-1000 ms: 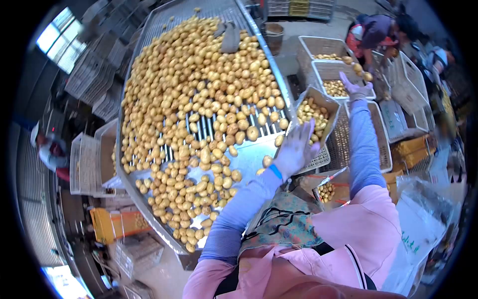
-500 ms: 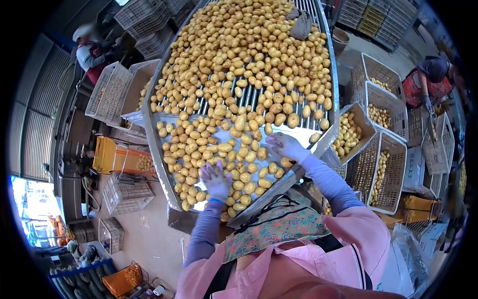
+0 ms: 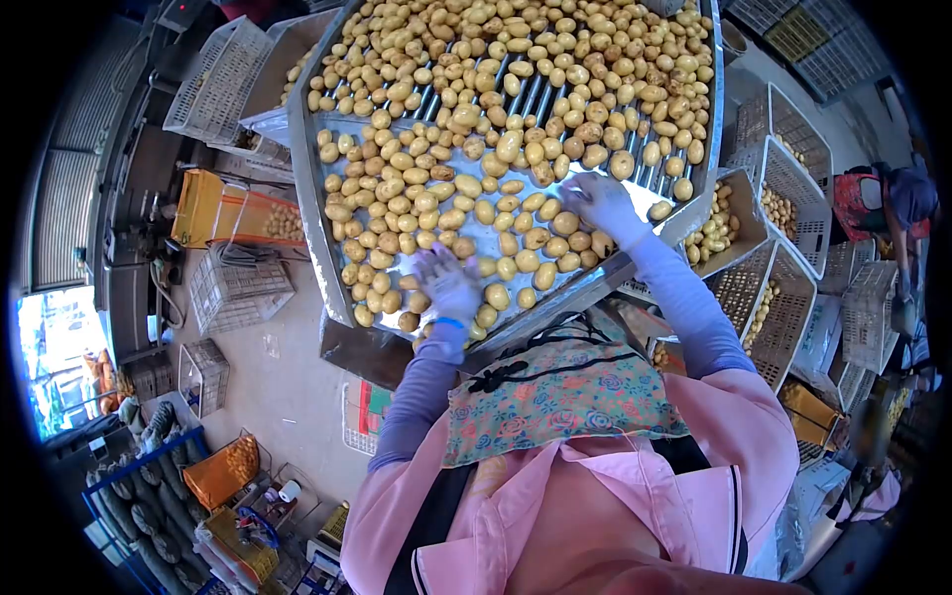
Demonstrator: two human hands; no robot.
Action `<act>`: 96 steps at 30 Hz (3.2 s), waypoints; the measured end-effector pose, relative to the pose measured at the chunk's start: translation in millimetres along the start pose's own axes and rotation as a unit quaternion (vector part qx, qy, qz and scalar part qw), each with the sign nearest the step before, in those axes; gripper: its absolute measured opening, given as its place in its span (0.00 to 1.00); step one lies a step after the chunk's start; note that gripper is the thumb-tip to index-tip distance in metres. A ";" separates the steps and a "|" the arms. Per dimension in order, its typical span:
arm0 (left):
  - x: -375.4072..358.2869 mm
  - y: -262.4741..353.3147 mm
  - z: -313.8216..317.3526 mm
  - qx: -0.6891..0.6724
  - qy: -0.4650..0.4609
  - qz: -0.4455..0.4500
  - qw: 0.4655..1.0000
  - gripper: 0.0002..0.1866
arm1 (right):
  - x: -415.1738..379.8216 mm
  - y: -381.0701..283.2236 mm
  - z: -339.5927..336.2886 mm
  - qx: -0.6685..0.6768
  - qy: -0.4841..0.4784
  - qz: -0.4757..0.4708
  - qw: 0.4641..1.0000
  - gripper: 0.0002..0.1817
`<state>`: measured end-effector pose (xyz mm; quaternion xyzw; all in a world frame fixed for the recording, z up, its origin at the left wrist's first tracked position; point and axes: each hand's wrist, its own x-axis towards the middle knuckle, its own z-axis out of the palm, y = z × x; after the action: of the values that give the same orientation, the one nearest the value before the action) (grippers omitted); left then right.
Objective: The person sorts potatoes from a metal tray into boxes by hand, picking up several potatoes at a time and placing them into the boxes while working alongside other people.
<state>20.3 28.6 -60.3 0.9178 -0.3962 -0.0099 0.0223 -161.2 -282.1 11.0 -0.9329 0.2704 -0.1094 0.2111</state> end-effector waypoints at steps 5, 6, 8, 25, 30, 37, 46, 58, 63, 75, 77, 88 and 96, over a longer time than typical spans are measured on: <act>3.4 79.7 23.2 -0.089 0.073 0.092 0.989 0.50 | 63.6 -55.3 23.0 -0.009 -0.024 -0.022 0.999 0.25; 8.6 87.2 8.8 -0.066 0.021 0.153 0.986 0.51 | 75.3 -66.9 31.6 -0.053 -0.076 0.040 0.995 0.27; 12.2 90.5 -30.4 -0.067 -0.033 0.168 0.983 0.50 | 84.3 -71.2 27.4 -0.093 -0.120 0.108 0.983 0.28; 102.2 48.6 -33.0 -0.063 -0.110 -0.132 0.983 0.50 | -24.5 136.6 -184.9 0.191 0.288 0.232 0.909 0.26; 28.5 132.8 -29.7 -0.068 -0.007 0.193 0.979 0.43 | 83.5 52.7 -42.1 0.009 0.006 0.014 1.000 0.24; 12.0 43.6 -38.7 -0.196 0.017 0.309 0.930 0.28 | 113.2 4.3 8.6 -0.076 -0.136 0.125 0.980 0.22; 202.7 14.9 -33.8 -0.131 0.062 0.113 0.983 0.30 | 113.0 -0.3 -4.6 0.073 -0.018 0.031 0.997 0.24; 199.1 33.6 -36.0 -0.125 -0.066 0.115 0.983 0.27 | 86.6 5.1 16.3 0.023 -0.115 0.023 0.993 0.27; 168.3 16.2 -25.9 -0.448 0.099 0.087 0.884 0.30 | 31.8 11.3 4.2 0.523 0.146 0.105 0.833 0.29; 53.1 206.9 -139.6 -0.295 0.008 0.320 0.900 0.42 | -82.7 -48.5 11.8 0.972 -0.087 0.113 0.184 0.33; 60.8 217.4 -141.4 -0.312 -0.012 0.343 0.886 0.43 | -97.9 -38.2 14.6 0.953 -0.046 0.179 0.240 0.37; -4.1 128.6 -102.3 -0.209 -0.045 0.358 0.909 0.37 | -113.5 261.3 -202.7 0.740 0.325 -0.202 0.553 0.32; 36.1 -61.6 -19.5 0.006 0.059 0.146 0.987 0.39 | -91.6 48.8 -71.9 0.139 0.126 0.111 0.976 0.24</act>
<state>90.6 45.2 -43.9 0.8490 -0.5244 0.0503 0.0410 -282.4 -293.0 44.4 -0.8373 0.3787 -0.2386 0.3141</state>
